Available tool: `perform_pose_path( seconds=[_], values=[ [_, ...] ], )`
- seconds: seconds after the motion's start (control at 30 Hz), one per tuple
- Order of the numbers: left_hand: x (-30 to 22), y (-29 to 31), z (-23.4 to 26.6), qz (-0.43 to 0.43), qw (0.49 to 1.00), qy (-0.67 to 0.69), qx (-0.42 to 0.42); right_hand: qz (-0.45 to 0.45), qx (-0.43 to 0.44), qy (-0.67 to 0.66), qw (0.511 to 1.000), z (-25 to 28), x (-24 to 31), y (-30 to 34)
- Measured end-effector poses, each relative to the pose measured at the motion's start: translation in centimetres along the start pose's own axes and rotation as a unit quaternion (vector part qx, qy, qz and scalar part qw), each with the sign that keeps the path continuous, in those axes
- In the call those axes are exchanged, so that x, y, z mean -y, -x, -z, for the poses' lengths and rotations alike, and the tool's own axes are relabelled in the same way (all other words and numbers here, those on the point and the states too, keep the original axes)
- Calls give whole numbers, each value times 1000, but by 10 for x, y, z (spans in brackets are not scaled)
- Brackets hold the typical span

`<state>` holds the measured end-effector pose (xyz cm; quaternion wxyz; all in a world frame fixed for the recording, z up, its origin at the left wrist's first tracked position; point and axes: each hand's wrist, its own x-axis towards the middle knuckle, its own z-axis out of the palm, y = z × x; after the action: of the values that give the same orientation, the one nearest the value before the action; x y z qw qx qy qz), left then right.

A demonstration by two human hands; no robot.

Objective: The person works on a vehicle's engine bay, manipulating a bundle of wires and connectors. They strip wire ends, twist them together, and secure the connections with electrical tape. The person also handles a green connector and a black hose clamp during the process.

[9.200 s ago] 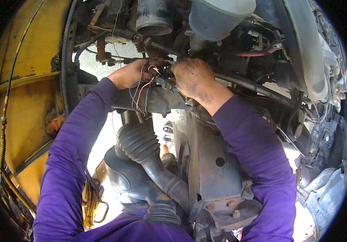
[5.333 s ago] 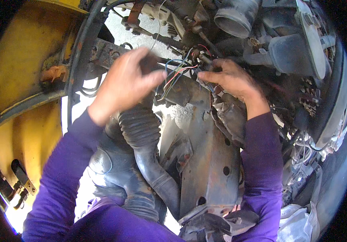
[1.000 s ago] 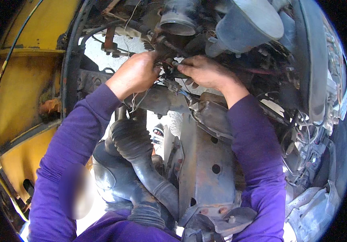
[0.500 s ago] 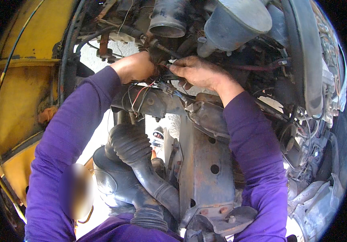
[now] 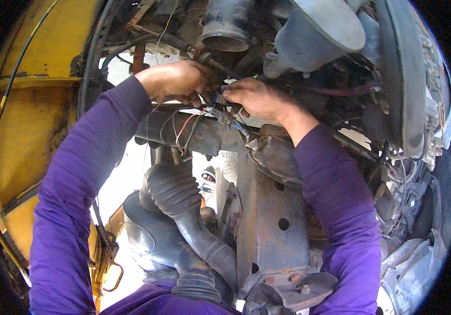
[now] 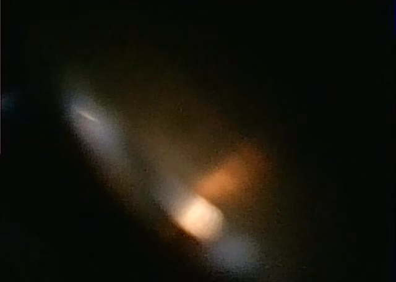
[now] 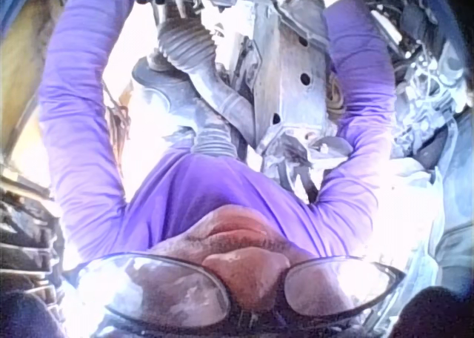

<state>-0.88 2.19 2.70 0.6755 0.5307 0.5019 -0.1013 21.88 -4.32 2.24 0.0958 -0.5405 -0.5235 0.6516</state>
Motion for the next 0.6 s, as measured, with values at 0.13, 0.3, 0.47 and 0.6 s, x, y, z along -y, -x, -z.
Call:
perform_pose_path(
  seconds=[0.13,0.3,0.47,0.6],
  values=[
    [-1,0,-11,-90,991,-94,-25,150,-19,65,986,1,-13,-6],
    [31,-10,-9,-124,989,77,31,49,36,46,997,0,-9,-11],
    [39,-8,-18,-129,983,129,-5,18,10,56,998,0,-5,-7],
    [31,0,-17,-57,995,84,-13,-58,8,18,998,5,14,0]
  ],
)
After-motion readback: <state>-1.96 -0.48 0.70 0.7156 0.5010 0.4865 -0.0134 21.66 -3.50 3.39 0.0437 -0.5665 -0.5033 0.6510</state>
